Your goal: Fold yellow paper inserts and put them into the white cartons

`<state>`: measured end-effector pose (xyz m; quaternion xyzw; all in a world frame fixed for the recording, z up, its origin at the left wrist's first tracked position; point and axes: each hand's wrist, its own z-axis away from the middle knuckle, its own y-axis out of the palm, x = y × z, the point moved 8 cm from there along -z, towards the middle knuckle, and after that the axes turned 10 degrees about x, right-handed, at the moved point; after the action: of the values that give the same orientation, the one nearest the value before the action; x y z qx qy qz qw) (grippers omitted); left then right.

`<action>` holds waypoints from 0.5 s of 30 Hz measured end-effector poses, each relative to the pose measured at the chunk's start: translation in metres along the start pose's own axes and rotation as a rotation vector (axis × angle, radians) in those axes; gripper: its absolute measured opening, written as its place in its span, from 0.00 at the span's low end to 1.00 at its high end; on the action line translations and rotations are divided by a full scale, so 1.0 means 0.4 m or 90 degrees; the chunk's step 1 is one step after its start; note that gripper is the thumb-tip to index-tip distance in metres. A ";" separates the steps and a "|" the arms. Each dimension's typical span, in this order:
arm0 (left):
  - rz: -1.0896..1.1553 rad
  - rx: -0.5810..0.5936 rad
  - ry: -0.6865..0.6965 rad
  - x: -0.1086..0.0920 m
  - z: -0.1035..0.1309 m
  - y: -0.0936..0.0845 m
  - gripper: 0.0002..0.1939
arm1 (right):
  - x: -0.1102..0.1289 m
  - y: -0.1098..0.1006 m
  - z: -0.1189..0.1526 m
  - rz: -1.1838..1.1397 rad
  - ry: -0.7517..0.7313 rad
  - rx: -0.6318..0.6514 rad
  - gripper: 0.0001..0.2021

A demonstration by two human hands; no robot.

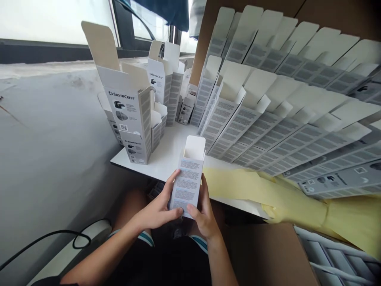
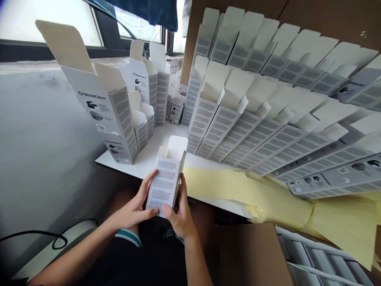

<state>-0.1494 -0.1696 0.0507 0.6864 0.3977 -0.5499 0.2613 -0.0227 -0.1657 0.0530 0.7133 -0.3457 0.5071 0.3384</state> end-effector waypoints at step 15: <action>-0.055 -0.343 0.019 0.124 -0.337 -0.340 0.58 | -0.059 -0.177 -0.021 0.602 -0.135 -0.254 0.24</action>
<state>-0.1851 0.0248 0.0483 0.5828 0.5623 -0.4247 0.4047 0.0266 -0.1176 0.0233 0.4487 -0.7521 0.4536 0.1651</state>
